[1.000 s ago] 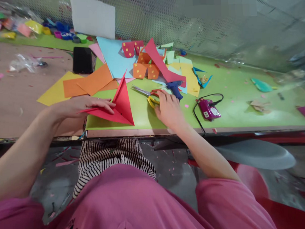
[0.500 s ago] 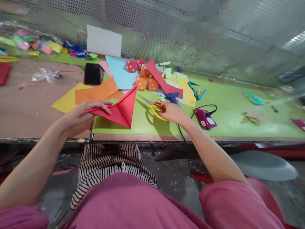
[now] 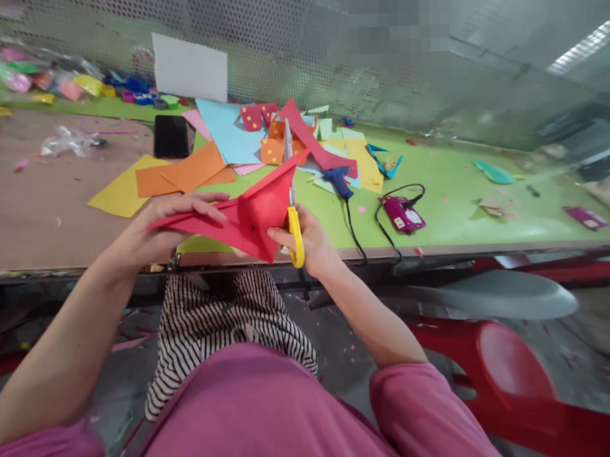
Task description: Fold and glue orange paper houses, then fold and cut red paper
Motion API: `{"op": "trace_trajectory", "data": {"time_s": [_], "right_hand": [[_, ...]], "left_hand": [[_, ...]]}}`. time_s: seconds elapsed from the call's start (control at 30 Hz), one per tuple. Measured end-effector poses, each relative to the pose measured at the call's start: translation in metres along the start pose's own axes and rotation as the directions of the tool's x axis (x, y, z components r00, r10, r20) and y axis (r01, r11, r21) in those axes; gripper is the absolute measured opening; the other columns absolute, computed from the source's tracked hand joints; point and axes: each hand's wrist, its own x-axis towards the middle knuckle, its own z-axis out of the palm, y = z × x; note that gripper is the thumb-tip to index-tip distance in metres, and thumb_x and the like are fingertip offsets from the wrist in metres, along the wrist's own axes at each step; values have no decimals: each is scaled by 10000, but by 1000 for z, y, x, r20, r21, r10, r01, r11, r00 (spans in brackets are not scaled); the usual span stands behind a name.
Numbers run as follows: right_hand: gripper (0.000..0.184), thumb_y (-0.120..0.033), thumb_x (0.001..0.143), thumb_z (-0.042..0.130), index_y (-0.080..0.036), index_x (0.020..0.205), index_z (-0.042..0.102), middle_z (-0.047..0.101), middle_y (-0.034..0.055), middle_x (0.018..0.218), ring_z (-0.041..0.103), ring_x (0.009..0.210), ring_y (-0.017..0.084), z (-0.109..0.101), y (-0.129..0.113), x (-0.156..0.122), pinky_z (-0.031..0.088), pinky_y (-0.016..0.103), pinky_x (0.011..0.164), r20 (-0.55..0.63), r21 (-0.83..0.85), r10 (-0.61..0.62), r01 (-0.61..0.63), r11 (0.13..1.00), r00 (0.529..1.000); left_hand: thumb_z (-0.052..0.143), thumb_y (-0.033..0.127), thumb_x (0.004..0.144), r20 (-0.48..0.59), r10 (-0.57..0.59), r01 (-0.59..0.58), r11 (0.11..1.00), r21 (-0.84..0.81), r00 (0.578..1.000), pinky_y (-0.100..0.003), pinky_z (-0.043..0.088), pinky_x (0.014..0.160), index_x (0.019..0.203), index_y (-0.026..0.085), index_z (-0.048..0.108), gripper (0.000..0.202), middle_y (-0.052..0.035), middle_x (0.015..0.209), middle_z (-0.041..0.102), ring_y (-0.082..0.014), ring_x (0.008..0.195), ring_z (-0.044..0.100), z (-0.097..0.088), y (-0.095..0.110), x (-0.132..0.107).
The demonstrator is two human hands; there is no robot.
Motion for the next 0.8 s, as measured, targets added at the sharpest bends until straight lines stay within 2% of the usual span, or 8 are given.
{"op": "trace_trajectory", "data": {"time_s": [0.1, 0.2, 0.27, 0.37, 0.47, 0.6, 0.73, 0.8], "right_hand": [[578, -454, 611, 936, -266, 937, 497, 589, -79, 784, 564, 707, 100, 9, 7, -3, 519, 273, 693, -73, 70, -55, 61, 996, 996], [578, -483, 625, 918, -274, 946, 485, 583, -75, 797, 532, 680, 97, 19, 3, -9, 505, 266, 646, -130, 78, -120, 131, 988, 984], [565, -543, 651, 888, -282, 942, 480, 571, -75, 789, 507, 641, 96, 25, -2, -15, 497, 269, 602, -131, 63, -128, 137, 989, 983], [560, -622, 675, 847, -288, 921, 472, 539, -82, 741, 477, 575, 91, 29, -8, -23, 481, 271, 538, -105, 47, -77, 82, 996, 991], [587, -624, 651, 866, -277, 915, 472, 543, -77, 747, 501, 571, 86, 26, -8, -25, 492, 273, 525, -81, 85, -4, 11, 996, 997], [626, -543, 613, 931, -264, 935, 473, 571, -73, 798, 544, 612, 73, 16, -2, -21, 528, 259, 570, -7, 170, 92, -89, 981, 996], [648, -540, 589, 961, -253, 930, 491, 514, -103, 767, 469, 553, 38, 4, 5, -31, 523, 225, 531, 96, 111, 182, -193, 975, 979], [641, -608, 628, 928, -248, 956, 511, 485, -101, 760, 446, 569, 46, -3, 9, -46, 544, 223, 532, 173, 65, 225, -239, 969, 959]], "left_hand": [[833, 438, 808, -163, -139, 107, 975, -192, 977, -451, 496, 1138, 1366, 243, 658, 616, -98, 1336, 735, -280, 1300, 632, 23, -5, -16], [914, 417, 694, 22, -258, 239, 852, -466, 966, -504, 533, 1112, 1432, 259, 577, 826, -108, 1332, 724, -299, 1255, 675, 61, -2, -26], [929, 452, 656, 11, -295, 256, 810, -528, 956, -488, 570, 1080, 1279, 220, 661, 717, -127, 1266, 748, -303, 1164, 724, 85, 4, -28], [840, 504, 745, -159, -392, 230, 773, -592, 906, -429, 662, 907, 1015, 204, 721, 420, -107, 1054, 794, -279, 990, 769, 106, 12, -25], [821, 485, 725, -230, -459, 233, 748, -621, 858, -401, 690, 748, 895, 197, 710, 353, -84, 901, 787, -268, 846, 771, 107, 16, -22], [859, 462, 644, -251, -515, 282, 745, -605, 820, -373, 685, 671, 912, 161, 707, 431, -92, 914, 776, -254, 795, 759, 101, 20, -20], [879, 406, 582, -479, -493, 271, 846, -459, 726, -313, 664, 642, 817, 178, 676, 385, -62, 855, 751, -222, 752, 726, 91, 18, -10], [855, 398, 606, -520, -455, 275, 880, -387, 723, -296, 654, 630, 812, 193, 660, 350, -54, 844, 744, -219, 757, 721, 82, 13, -2]]}}
